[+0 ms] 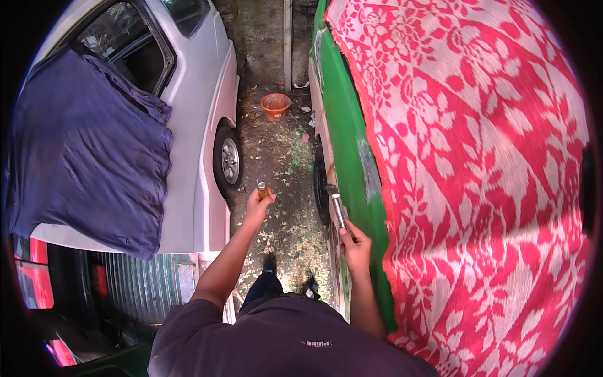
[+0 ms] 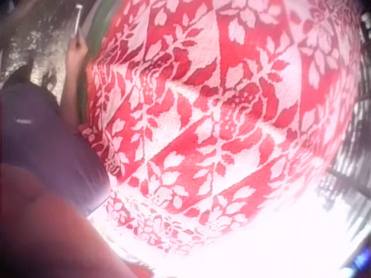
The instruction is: The person uses a hammer and a dolly to repeatedly tap and flatten a damaged section of a green vehicle panel. The person holds the dolly against the panel and strikes it with the hammer to smooth the surface.
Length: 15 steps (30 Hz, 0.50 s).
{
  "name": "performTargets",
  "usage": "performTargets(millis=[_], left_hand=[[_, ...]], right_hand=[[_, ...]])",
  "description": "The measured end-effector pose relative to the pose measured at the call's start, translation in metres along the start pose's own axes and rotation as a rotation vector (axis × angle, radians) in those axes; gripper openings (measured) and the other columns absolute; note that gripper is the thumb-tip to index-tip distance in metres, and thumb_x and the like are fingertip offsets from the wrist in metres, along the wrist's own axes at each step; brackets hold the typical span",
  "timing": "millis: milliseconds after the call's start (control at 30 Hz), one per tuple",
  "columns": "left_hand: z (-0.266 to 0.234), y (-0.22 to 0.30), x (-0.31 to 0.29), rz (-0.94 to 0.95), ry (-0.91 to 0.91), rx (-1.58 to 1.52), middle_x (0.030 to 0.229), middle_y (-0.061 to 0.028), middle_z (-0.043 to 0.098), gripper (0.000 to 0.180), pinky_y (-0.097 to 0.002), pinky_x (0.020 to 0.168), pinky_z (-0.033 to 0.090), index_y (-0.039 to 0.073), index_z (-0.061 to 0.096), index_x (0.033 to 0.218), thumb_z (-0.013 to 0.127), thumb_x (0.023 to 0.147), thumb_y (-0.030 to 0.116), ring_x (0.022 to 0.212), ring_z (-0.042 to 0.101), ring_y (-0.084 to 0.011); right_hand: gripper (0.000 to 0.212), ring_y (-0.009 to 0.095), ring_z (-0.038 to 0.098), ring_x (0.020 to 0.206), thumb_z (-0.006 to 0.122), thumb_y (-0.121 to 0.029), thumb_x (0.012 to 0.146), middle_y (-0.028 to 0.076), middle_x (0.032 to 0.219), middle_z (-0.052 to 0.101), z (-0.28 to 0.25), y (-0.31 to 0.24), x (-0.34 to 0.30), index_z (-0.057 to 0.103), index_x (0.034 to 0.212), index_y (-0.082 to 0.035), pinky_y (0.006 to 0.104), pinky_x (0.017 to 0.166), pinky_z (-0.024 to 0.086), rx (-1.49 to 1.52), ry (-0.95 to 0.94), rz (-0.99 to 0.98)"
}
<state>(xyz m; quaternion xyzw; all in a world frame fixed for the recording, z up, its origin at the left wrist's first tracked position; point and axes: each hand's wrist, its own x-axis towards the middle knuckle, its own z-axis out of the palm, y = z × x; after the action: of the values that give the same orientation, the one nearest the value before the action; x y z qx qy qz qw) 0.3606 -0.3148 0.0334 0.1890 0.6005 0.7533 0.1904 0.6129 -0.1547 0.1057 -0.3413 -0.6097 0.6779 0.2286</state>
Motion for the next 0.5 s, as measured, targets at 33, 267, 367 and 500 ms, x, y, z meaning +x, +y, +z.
performTargets(millis=[33,267,367,500], left_hand=[[-0.002,-0.002,0.010,-0.008,-0.001,-0.005,0.081,0.0027,0.052,0.013,-0.0267,0.070,0.040,0.008,0.053,0.092,0.066,0.089,0.008,0.074,0.051,-0.0090],[-0.035,-0.023,0.114,-0.023,-0.061,-0.053,0.083,0.0014,0.053,0.013,-0.0279,0.069,0.045,0.008,0.053,0.094,0.066,0.091,0.009,0.073,0.053,-0.0096],[-0.048,-0.012,0.179,-0.005,-0.098,-0.051,0.084,0.0013,0.054,0.013,-0.0287,0.071,0.047,0.008,0.053,0.096,0.066,0.091,0.009,0.073,0.054,-0.0097],[-0.069,-0.003,0.251,-0.044,-0.146,-0.071,0.084,0.0015,0.053,0.012,-0.0290,0.072,0.047,0.009,0.053,0.097,0.064,0.092,0.009,0.075,0.054,-0.0096]], right_hand=[[0.038,0.004,0.047,0.059,0.068,-0.009,0.093,-0.004,0.067,0.056,0.002,0.009,0.013,0.063,0.131,-0.002,0.0216,0.053,0.037,0.018,0.025,0.013],[0.035,0.005,0.045,0.051,0.065,-0.008,0.095,-0.001,0.064,0.056,0.050,-0.005,0.108,0.063,0.128,0.002,0.0213,0.048,0.035,0.047,0.049,-0.007],[0.034,0.005,0.044,0.051,0.065,-0.009,0.095,-0.002,0.065,0.055,0.085,-0.031,0.158,0.063,0.127,0.002,0.0210,0.046,0.034,-0.052,0.083,-0.043],[0.034,0.005,0.044,0.050,0.065,-0.010,0.095,-0.002,0.063,0.055,0.124,-0.058,0.211,0.063,0.127,0.003,0.0216,0.046,0.034,-0.073,0.131,-0.057]])
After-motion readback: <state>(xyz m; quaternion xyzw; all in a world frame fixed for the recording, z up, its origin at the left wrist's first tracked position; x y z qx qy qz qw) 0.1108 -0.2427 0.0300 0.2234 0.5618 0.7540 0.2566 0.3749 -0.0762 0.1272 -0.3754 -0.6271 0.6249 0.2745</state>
